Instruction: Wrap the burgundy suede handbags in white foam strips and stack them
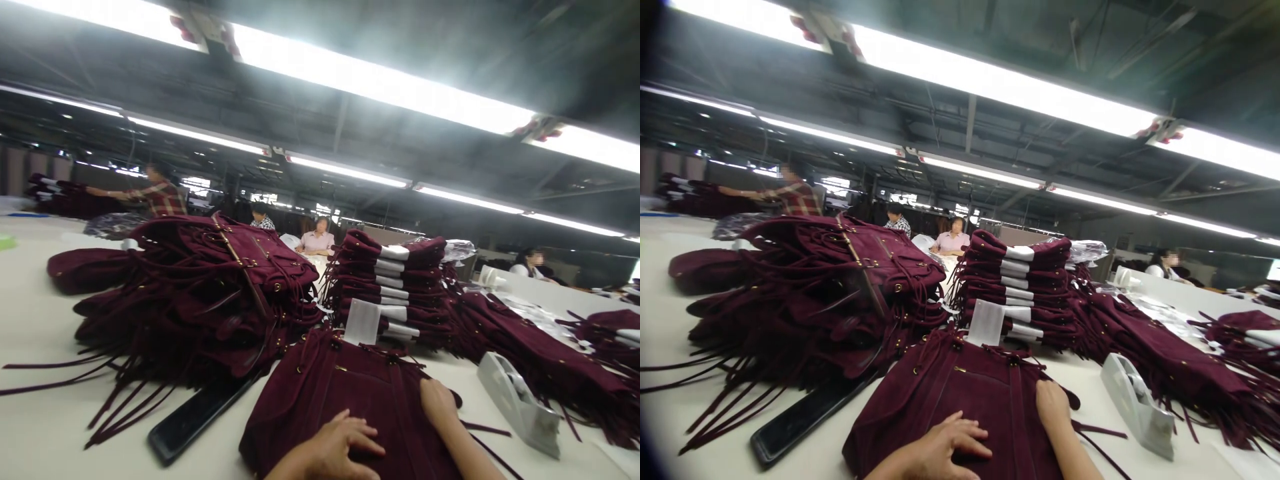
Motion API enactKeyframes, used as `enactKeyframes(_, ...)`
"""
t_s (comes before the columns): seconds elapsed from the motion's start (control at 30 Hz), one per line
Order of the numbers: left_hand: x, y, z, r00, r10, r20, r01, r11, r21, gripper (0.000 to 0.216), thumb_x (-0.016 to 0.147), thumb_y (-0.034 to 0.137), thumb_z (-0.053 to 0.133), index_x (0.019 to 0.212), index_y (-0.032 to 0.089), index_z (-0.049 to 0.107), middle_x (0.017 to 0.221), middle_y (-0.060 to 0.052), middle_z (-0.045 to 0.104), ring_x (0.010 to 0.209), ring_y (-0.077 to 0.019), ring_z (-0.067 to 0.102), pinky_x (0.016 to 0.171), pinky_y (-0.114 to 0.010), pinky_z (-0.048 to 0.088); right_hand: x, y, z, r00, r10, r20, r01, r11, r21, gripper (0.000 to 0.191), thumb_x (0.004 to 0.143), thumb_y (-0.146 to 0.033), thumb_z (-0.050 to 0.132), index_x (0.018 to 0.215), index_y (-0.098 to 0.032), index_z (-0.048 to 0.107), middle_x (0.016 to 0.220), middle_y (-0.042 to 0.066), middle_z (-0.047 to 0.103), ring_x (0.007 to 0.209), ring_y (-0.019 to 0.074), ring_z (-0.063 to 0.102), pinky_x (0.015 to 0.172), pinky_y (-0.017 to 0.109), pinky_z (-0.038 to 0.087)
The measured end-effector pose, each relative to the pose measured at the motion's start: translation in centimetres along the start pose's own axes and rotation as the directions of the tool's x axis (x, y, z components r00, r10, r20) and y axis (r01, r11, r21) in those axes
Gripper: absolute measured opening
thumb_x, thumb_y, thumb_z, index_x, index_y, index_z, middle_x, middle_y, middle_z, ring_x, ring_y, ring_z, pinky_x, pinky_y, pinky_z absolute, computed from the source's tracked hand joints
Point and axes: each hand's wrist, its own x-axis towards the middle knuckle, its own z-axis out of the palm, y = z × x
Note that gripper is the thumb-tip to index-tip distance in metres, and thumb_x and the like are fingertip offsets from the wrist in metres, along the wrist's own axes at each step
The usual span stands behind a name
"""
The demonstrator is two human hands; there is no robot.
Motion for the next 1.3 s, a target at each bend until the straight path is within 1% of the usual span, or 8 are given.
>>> enactKeyframes(0.17, -0.3, 1.1, -0.5, 1.000, -0.024, -0.002, 0.024, 0.999, -0.049, 0.068, 0.065, 0.074, 0.067, 0.121, 0.036, 0.066, 0.140, -0.007, 0.055, 0.137, -0.0296, 0.041, 0.118, -0.054, 0.008, 2.1, -2.6, -1.4, 0.997, -0.053, 0.055, 0.054, 0.998, -0.018, 0.034, 0.086, 0.000, 0.045, 0.085, -0.013, 0.077, 0.106, 0.017, 0.071, 0.112, 0.0271, 0.062, 0.093, 0.034, 0.046)
enactKeyframes(0.43, -0.5, 1.0, -0.4, 0.999, -0.003, -0.040, 0.000, 0.998, -0.070, 0.052, 0.073, 0.060, 0.070, 0.119, 0.036, 0.067, 0.139, -0.005, 0.056, 0.135, -0.0261, 0.044, 0.119, -0.052, 0.010, 2.8, -2.9, 0.9, 0.963, 0.265, -0.036, -0.259, 0.958, 0.121, 0.039, 0.088, -0.008, 0.037, 0.100, -0.012, 0.073, 0.113, 0.019, 0.067, 0.094, 0.0264, 0.068, 0.074, 0.035, 0.050)
enactKeyframes(0.6, -0.6, 0.0, 0.9, 0.981, -0.007, -0.196, 0.004, 1.000, -0.015, 0.036, 0.076, 0.044, 0.074, 0.110, 0.031, 0.072, 0.121, -0.004, 0.068, 0.121, -0.0227, 0.058, 0.117, -0.047, 0.026, 1.8, 0.9, 3.3, 0.835, 0.548, -0.051, -0.430, 0.708, 0.560, 0.033, 0.079, -0.018, 0.045, 0.089, -0.021, 0.076, 0.084, 0.007, 0.073, 0.069, 0.0211, 0.066, 0.063, 0.028, 0.049)
enactKeyframes(0.7, -0.7, -1.1, 1.1, 0.903, 0.053, -0.425, 0.021, 0.986, 0.166, 0.026, 0.081, 0.022, 0.068, 0.107, 0.025, 0.072, 0.119, -0.005, 0.069, 0.118, -0.0210, 0.060, 0.111, -0.043, 0.040, 2.5, 1.2, 3.9, 0.806, 0.590, -0.055, -0.424, 0.639, 0.641, 0.033, 0.077, -0.021, 0.044, 0.086, -0.022, 0.075, 0.083, 0.006, 0.072, 0.066, 0.0224, 0.062, 0.064, 0.031, 0.048)
enactKeyframes(0.87, -0.8, -1.4, -1.8, 0.637, 0.296, -0.712, 0.303, 0.753, 0.584, 0.051, 0.088, -0.002, 0.031, 0.120, 0.019, 0.064, 0.138, -0.006, 0.056, 0.138, -0.0207, 0.041, 0.116, -0.049, 0.034, 3.2, -0.8, 3.9, 0.729, 0.502, -0.465, -0.139, 0.774, 0.618, 0.033, 0.077, -0.028, 0.043, 0.089, -0.015, 0.071, 0.093, 0.013, 0.067, 0.086, 0.0266, 0.059, 0.082, 0.034, 0.044)
enactKeyframes(1.07, -1.0, -0.7, -4.4, 0.402, -0.014, -0.916, 0.844, 0.394, 0.365, 0.050, 0.088, 0.005, 0.042, 0.138, 0.006, 0.049, 0.146, -0.018, 0.045, 0.139, -0.0324, 0.037, 0.114, -0.049, 0.030, 3.6, -1.0, 5.5, 0.783, 0.419, -0.460, -0.070, 0.794, 0.604, 0.026, 0.078, -0.025, 0.044, 0.079, -0.018, 0.069, 0.086, 0.011, 0.065, 0.083, 0.0261, 0.056, 0.083, 0.035, 0.042)
enactKeyframes(1.2, -0.8, -0.5, -5.1, 0.431, -0.385, -0.816, 0.894, 0.304, 0.328, 0.049, 0.090, 0.010, 0.045, 0.138, 0.001, 0.046, 0.128, -0.021, 0.058, 0.121, -0.0297, 0.054, 0.099, -0.038, 0.045, 3.8, -1.1, 5.9, 0.802, 0.432, -0.412, -0.106, 0.781, 0.615, 0.025, 0.081, -0.020, 0.045, 0.074, -0.020, 0.069, 0.086, 0.009, 0.064, 0.084, 0.0255, 0.056, 0.082, 0.034, 0.042)
enactKeyframes(1.3, -0.7, 0.9, -5.8, 0.474, -0.513, -0.716, 0.879, 0.316, 0.356, 0.039, 0.090, 0.013, 0.049, 0.127, 0.006, 0.057, 0.123, -0.018, 0.060, 0.119, -0.0297, 0.055, 0.093, -0.036, 0.047, 3.0, -1.4, 4.5, 0.822, 0.438, -0.363, -0.138, 0.773, 0.619, 0.026, 0.081, -0.016, 0.046, 0.075, -0.020, 0.071, 0.086, 0.008, 0.064, 0.087, 0.0248, 0.057, 0.082, 0.033, 0.042)
